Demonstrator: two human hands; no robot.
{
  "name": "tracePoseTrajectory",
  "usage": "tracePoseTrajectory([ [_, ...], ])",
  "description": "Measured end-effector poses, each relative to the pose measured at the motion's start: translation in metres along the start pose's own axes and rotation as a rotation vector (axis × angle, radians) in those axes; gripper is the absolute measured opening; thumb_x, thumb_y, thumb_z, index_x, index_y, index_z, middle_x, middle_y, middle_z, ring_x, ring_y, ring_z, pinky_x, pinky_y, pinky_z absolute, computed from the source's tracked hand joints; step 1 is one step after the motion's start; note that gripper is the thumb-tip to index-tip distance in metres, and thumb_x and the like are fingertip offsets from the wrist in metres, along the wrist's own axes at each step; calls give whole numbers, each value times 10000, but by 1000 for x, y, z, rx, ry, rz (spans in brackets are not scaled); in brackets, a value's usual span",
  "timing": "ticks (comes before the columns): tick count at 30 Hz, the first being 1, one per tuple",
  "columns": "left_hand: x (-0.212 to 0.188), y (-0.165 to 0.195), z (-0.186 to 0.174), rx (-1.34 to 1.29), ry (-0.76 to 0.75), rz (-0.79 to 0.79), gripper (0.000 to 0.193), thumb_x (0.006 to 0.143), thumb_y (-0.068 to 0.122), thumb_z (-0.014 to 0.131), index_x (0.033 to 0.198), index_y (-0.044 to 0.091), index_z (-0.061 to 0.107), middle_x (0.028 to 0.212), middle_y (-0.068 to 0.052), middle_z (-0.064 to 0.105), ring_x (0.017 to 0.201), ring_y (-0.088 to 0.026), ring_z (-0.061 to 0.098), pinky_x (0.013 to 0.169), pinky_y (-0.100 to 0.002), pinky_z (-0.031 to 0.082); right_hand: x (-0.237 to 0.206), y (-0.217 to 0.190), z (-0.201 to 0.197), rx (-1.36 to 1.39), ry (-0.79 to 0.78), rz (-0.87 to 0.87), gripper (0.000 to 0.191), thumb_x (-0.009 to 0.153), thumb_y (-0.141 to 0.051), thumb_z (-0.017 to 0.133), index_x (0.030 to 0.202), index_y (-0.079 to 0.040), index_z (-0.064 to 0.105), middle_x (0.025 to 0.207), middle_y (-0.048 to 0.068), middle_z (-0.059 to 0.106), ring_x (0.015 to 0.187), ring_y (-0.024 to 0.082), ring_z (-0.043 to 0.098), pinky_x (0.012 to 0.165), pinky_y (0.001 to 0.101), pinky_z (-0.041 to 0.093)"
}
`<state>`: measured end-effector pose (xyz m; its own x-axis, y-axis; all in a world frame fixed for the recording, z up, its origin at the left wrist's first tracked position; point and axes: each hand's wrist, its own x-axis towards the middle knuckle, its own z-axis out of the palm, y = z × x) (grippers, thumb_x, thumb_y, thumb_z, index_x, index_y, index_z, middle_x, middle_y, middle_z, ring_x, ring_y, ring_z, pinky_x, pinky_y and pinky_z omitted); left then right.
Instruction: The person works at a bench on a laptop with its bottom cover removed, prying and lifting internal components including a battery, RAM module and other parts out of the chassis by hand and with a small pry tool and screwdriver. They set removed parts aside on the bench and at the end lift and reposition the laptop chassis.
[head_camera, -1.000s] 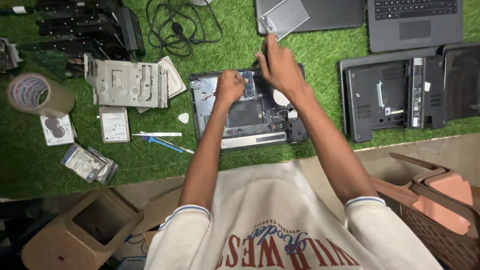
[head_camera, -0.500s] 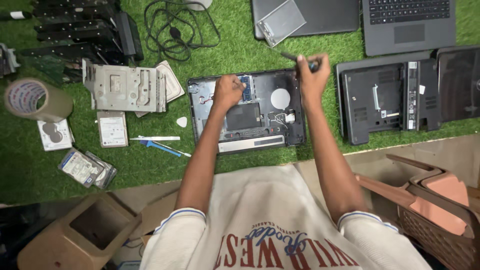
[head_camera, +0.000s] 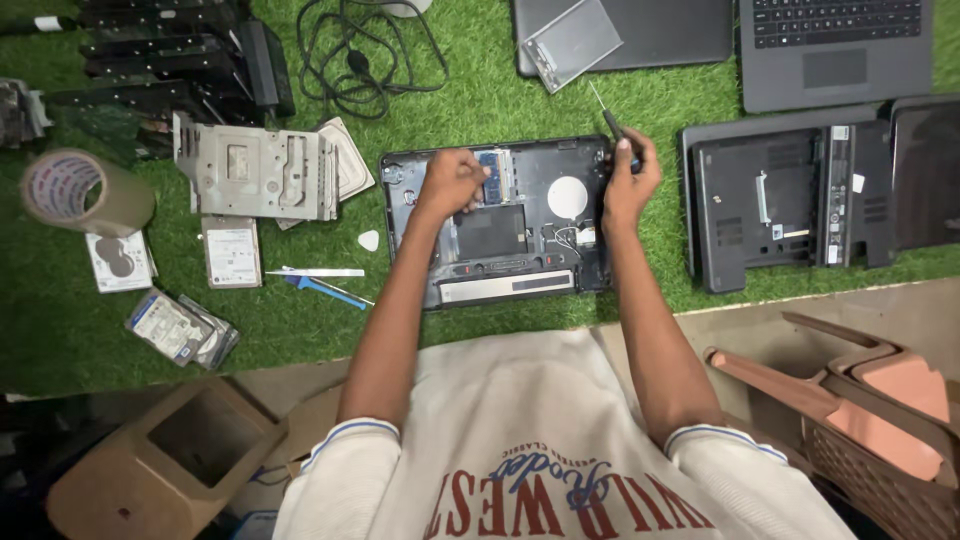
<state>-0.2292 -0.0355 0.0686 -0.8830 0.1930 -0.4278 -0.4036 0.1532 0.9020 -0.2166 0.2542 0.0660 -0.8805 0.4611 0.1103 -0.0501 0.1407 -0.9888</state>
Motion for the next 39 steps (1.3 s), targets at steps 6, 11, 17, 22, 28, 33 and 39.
tracePoseTrajectory([
  [6, -50, -11, -2, -201, 14, 74, 186, 969, 148, 712, 853, 27, 632, 610, -21, 622, 445, -80, 531, 395, -254, 394, -42, -24, -40, -285, -45, -135, 233, 1023, -125, 673, 1207, 19, 682, 1140, 108, 710, 1042, 187, 648, 957, 339, 516],
  [11, -118, -34, 14, -387, 77, -39, 135, 946, 124, 711, 866, 46, 635, 583, 3, 560, 438, -67, 478, 397, -244, 370, -124, -50, -74, -576, -113, -181, 215, 962, -116, 720, 1126, 9, 660, 1078, 170, 674, 987, 291, 642, 890, 401, 513],
  [17, -198, -48, 44, -955, -51, -28, 85, 988, 109, 663, 964, 81, 586, 613, 32, 490, 503, -73, 437, 491, -251, 361, -154, -55, -91, -746, -240, -383, 217, 900, -56, 737, 1056, 6, 599, 1048, 197, 594, 993, 396, 547, 894, 489, 435],
  [22, -235, -20, 61, -1255, -433, 196, 145, 1031, 177, 673, 994, 111, 549, 628, 44, 380, 572, -91, 359, 592, -284, 308, -171, -70, -101, -709, -210, -405, 238, 900, -69, 752, 1067, 16, 605, 1050, 197, 594, 995, 396, 555, 881, 498, 426],
  [28, -251, 15, 81, -1379, -621, 353, 296, 982, 378, 724, 1015, 157, 531, 657, 48, 368, 627, -107, 324, 691, -314, 304, -192, -86, -107, -651, -171, -463, 189, 932, -40, 738, 1050, -2, 597, 1059, 175, 610, 1005, 378, 579, 898, 486, 433],
  [33, -251, 22, 103, -1417, -675, 389, 314, 993, 434, 699, 1011, 169, 531, 658, 58, 366, 618, -99, 312, 693, -309, 304, -190, -93, -115, -641, -218, -498, 188, 915, -28, 736, 1032, -13, 590, 1039, 158, 616, 983, 363, 586, 874, 490, 433],
  [39, -236, 19, 120, -941, -106, 152, 121, 950, 142, 733, 948, 106, 617, 705, 71, 502, 554, -47, 374, 525, -254, 268, -187, -108, -130, -424, -413, -197, 112, 957, -71, 715, 1042, -17, 666, 998, 108, 715, 871, 219, 688, 789, 326, 532],
])
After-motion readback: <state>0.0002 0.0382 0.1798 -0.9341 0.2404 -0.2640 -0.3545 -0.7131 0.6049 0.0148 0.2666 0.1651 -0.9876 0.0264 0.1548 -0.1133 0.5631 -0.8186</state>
